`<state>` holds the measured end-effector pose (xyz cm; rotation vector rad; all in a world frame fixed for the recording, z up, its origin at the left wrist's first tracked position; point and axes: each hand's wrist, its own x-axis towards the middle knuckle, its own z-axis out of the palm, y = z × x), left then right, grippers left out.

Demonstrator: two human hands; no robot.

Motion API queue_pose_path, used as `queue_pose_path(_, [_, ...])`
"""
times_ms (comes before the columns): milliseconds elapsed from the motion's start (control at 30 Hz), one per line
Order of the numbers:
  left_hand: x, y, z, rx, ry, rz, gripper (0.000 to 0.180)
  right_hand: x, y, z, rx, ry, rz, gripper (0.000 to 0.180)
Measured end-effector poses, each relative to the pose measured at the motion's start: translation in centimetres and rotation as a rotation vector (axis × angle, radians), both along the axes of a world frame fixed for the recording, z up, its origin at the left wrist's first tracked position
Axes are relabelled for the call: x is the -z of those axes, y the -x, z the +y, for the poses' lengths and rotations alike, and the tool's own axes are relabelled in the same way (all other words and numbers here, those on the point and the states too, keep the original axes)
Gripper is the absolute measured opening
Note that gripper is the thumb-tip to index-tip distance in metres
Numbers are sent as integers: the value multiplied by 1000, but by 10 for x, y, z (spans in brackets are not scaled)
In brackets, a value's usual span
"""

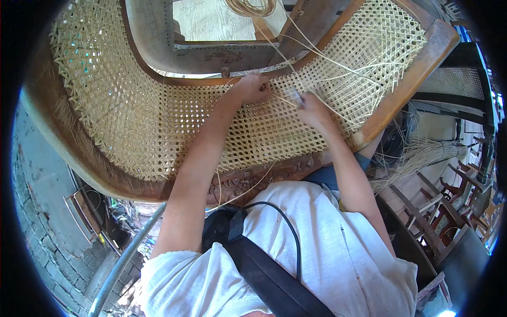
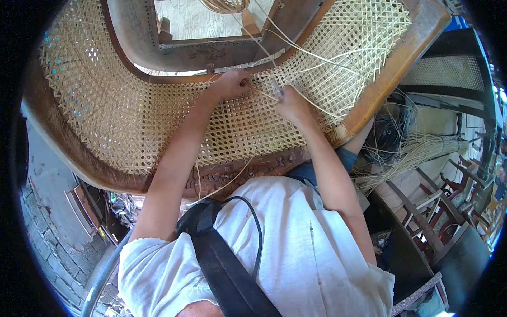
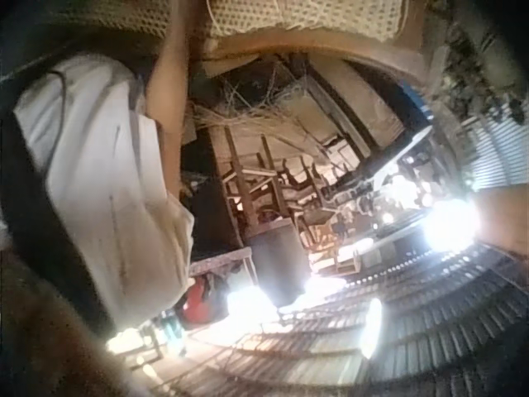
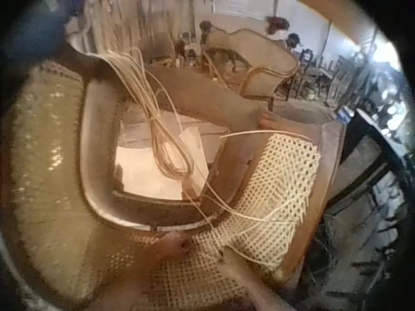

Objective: The person weaves cane webbing onto a wooden chair frame, threading cane strips through the mesh and trimming and tucking the ends using a blade tool.

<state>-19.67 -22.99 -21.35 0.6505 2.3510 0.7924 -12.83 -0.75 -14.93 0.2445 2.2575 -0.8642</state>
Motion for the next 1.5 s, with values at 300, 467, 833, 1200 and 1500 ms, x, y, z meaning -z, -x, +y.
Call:
queue_pose_path(300, [17,-9,28,-196,-647,-519,24,-15,14,18,177,168,223,26])
queue_pose_path(467, [20,11,6,-336,-398,-493,20,-25,19,-13,-159,-111,-4,31])
queue_pose_path(833, [44,16,-5,-339,-321,-480,19,-9,30,-51,-480,-368,58,23])
queue_pose_path(1200, [48,20,0,-292,-294,-504,20,12,16,-39,-283,-248,123,21])
queue_pose_path(1500, [51,4,-1,-185,-307,-191,17,-22,22,-20,-237,-257,-33,44])
